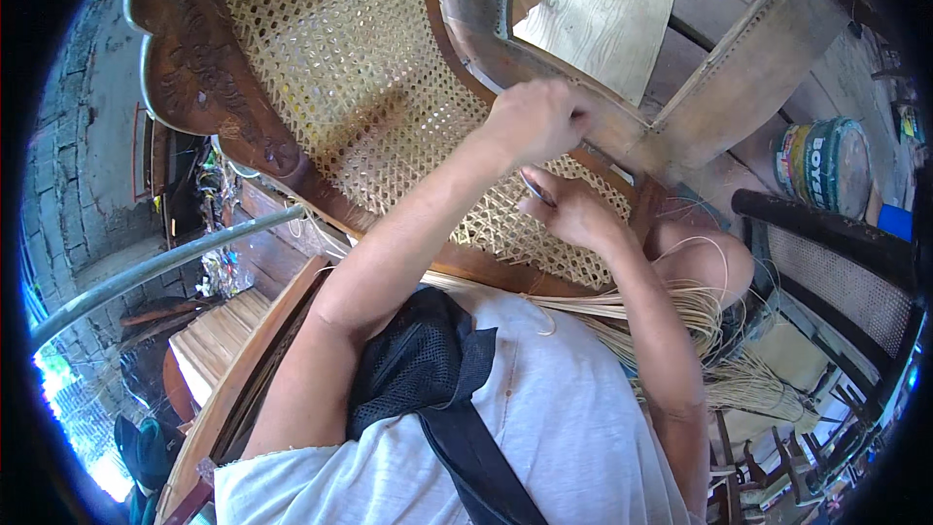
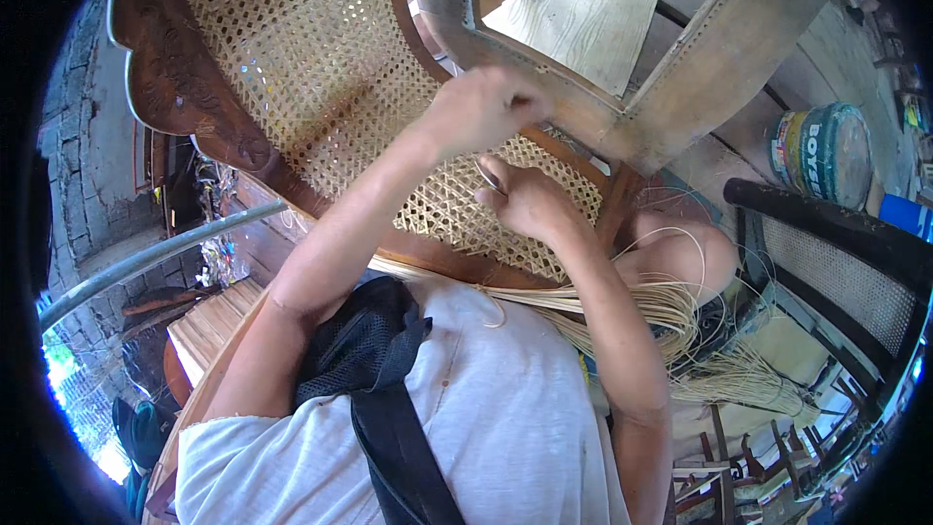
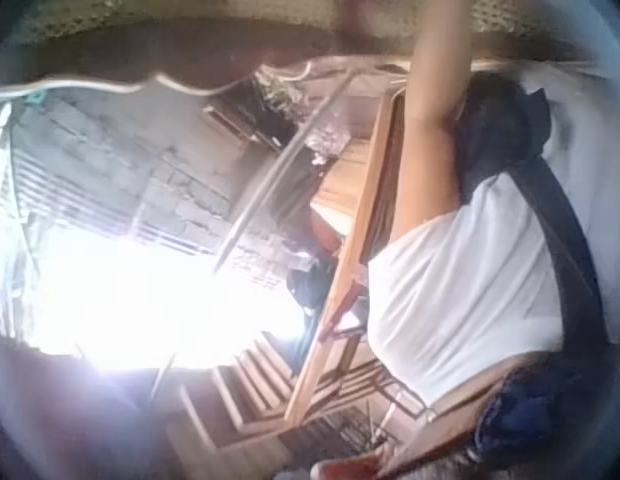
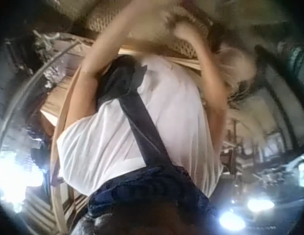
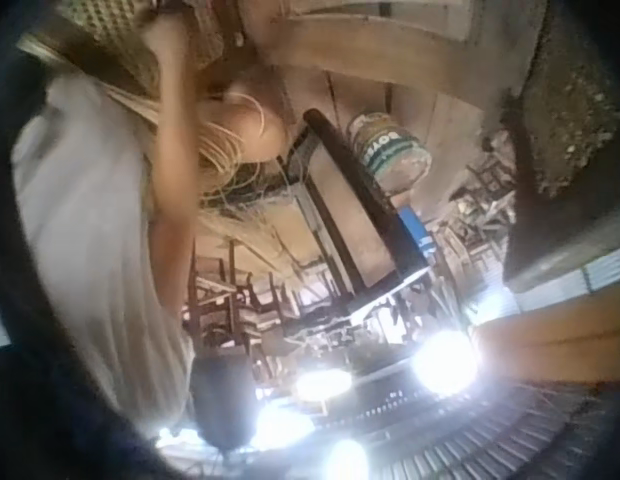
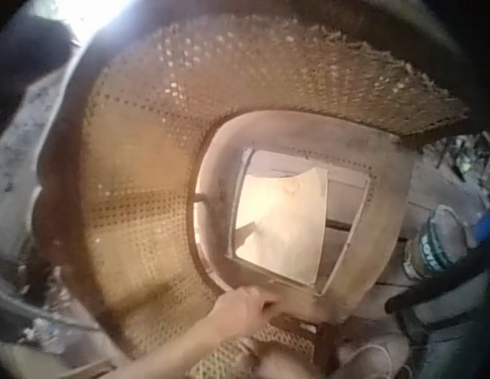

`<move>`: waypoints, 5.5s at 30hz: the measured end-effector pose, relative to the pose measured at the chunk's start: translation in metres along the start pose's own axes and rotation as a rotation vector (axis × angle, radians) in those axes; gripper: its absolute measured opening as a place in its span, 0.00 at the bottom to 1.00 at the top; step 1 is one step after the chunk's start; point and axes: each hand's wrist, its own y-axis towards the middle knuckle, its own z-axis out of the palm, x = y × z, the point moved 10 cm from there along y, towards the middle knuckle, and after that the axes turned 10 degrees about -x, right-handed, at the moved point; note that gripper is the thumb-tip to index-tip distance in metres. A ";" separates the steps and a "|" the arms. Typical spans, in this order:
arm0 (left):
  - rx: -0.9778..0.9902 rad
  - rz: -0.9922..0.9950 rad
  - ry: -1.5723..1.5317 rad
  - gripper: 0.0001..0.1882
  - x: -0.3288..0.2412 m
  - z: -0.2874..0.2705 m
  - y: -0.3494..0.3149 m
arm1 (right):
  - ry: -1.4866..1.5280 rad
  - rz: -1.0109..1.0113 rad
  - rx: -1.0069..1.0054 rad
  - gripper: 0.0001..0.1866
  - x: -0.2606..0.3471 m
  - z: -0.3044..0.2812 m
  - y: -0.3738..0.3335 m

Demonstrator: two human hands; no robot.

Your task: Replacing the cane webbing on a wooden chair back using rattan strips and tools.

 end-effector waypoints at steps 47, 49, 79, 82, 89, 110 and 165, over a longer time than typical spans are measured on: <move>0.212 -0.494 -0.600 0.15 0.116 0.099 -0.034 | -0.328 0.223 -0.169 0.22 -0.064 -0.088 0.023; 0.035 -0.402 -0.365 0.13 0.122 0.077 -0.036 | -0.224 0.224 -0.067 0.15 -0.062 -0.055 0.026; 0.140 -0.035 0.858 0.17 0.067 0.074 -0.017 | -0.460 0.321 -0.230 0.15 -0.075 -0.129 0.002; 0.323 -0.337 -0.068 0.20 0.071 0.102 0.000 | -0.337 0.339 -0.223 0.18 -0.076 -0.134 0.002; 0.091 -0.390 -0.143 0.18 0.101 0.085 -0.007 | -0.219 0.292 -0.151 0.18 -0.087 -0.080 0.023; 0.219 -0.187 0.451 0.14 0.101 0.103 -0.010 | -0.115 0.436 0.151 0.14 -0.089 -0.030 0.027; 0.121 -0.159 -0.222 0.19 0.072 0.072 0.016 | -0.227 0.194 -0.235 0.27 -0.134 -0.094 0.010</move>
